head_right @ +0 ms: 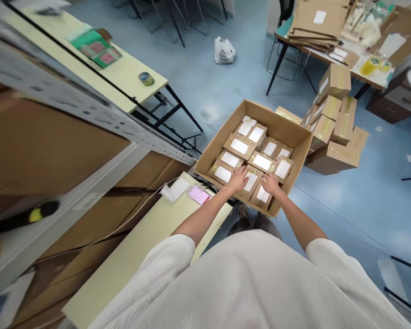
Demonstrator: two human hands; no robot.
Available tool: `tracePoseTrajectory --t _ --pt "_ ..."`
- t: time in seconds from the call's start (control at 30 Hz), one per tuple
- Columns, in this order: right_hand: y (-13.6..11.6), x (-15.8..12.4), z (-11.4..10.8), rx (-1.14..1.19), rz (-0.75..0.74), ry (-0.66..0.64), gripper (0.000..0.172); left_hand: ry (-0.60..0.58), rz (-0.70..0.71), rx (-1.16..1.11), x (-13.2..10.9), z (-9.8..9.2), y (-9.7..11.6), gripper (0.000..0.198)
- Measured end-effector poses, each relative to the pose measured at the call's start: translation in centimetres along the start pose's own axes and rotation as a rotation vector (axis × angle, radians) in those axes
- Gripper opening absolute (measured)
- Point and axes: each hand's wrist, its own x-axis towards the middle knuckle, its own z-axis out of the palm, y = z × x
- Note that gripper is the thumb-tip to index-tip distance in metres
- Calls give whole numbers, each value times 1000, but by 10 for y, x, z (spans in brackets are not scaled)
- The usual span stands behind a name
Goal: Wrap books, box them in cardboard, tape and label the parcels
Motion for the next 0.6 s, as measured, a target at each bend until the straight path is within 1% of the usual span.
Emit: tracePoseTrajectory --t 0.17,0.33,0.47,0.6 --pt "-6 1 1 -45 -227 -29 36 123 -112 -9 -55 1 13 55" --pt "-23 3 7 -67 -469 -62 37 243 -285 -61 -118 13 33 56" --pt "-51 -13 14 -34 -671 -96 38 334 -431 -114 -172 28 50 57" --pt "-90 -41 25 -11 -864 -187 38 419 -603 -172 -229 46 63 58"
